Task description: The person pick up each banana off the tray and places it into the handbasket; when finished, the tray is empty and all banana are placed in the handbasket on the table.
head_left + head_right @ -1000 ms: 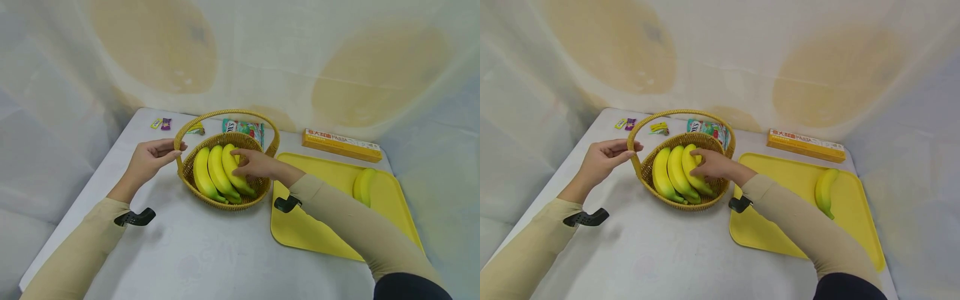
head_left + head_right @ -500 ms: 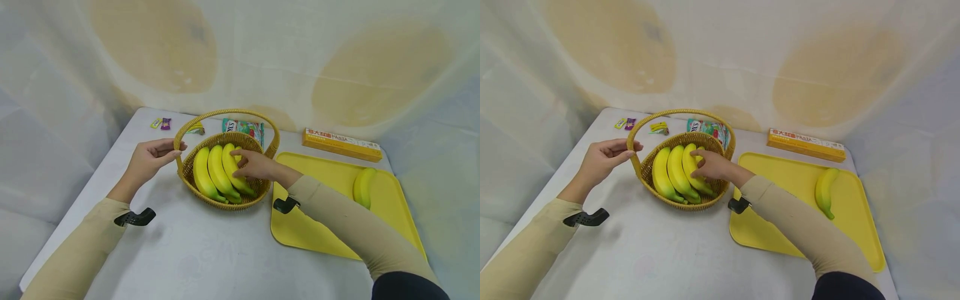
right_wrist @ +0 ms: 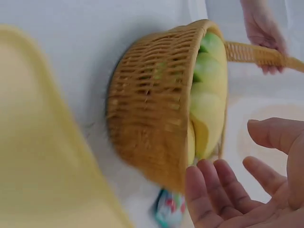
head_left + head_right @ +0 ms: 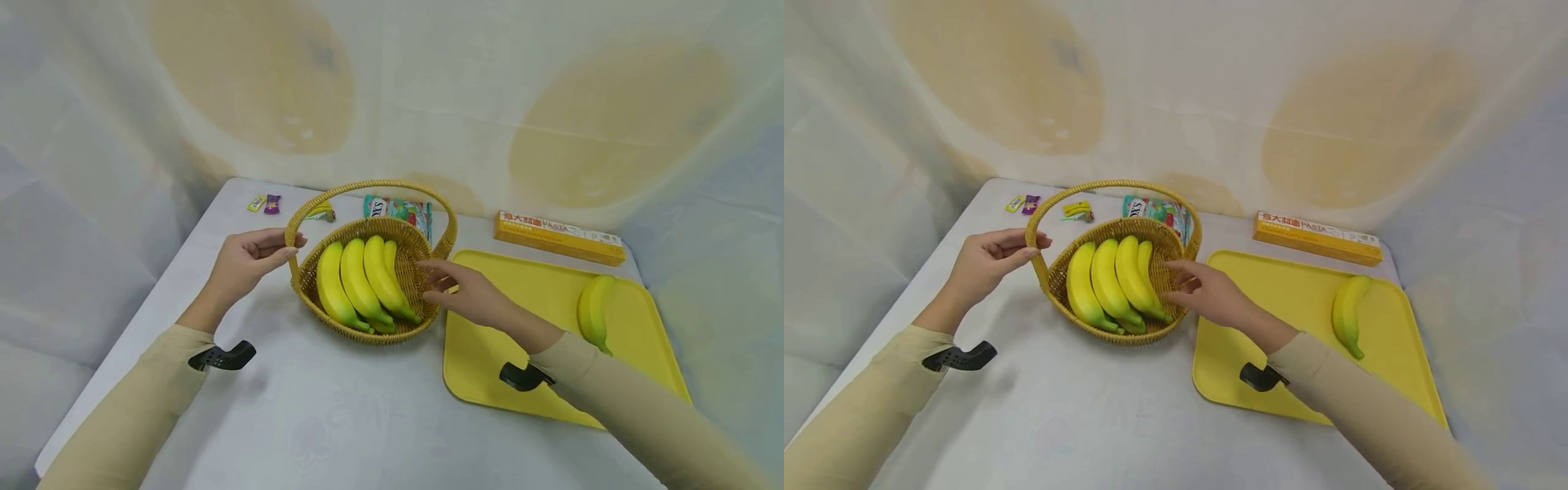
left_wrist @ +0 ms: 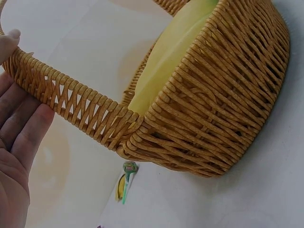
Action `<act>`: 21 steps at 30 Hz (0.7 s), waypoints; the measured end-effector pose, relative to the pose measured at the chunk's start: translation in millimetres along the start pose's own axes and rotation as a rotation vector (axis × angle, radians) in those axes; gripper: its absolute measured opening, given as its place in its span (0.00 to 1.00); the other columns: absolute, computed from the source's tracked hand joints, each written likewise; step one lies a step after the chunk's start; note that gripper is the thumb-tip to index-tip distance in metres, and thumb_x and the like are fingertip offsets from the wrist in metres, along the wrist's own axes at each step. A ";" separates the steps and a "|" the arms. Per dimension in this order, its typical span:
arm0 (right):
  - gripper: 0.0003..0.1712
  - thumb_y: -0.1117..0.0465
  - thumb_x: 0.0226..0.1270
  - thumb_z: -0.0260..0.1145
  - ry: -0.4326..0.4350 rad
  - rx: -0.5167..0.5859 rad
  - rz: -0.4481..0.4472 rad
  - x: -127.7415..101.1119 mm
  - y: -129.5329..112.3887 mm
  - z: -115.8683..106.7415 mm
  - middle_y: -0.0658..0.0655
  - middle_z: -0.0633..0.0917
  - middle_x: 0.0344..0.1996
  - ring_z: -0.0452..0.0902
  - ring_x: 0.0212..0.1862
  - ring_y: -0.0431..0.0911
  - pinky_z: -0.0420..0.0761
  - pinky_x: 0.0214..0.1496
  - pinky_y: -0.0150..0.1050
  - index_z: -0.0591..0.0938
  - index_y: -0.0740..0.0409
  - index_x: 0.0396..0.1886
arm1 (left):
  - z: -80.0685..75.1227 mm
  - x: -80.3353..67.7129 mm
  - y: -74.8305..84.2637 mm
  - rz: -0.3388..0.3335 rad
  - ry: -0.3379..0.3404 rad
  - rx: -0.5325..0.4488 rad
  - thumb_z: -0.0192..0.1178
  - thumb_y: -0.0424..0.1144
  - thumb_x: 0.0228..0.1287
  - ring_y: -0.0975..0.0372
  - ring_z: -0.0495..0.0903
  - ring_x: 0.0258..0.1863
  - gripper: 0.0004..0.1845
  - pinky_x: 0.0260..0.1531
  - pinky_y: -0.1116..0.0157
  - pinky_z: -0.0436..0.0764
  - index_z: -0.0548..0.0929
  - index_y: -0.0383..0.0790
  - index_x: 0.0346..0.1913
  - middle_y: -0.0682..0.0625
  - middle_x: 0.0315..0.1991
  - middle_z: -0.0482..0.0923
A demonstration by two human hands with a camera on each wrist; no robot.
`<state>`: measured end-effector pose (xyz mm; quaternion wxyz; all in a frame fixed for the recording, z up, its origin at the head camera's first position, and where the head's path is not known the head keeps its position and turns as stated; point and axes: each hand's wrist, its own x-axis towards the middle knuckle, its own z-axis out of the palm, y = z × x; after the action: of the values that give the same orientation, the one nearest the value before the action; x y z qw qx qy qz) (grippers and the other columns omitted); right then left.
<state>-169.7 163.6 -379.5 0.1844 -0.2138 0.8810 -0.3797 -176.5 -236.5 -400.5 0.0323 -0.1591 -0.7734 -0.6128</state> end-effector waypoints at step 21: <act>0.46 0.46 0.74 0.64 0.425 -0.323 0.454 -126.6 176.8 -87.4 0.88 0.60 0.61 0.63 0.57 0.76 0.74 0.46 0.69 0.58 0.74 0.76 | 2.6 0.5 -0.5 0.000 0.019 0.028 0.67 0.35 0.69 0.61 0.86 0.52 0.17 0.54 0.71 0.82 0.85 0.32 0.57 0.50 0.49 0.88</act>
<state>-147.7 390.3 -434.8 0.0405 0.0451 0.9734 -0.2208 -176.7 -234.1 -401.5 0.0417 -0.1528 -0.7814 -0.6035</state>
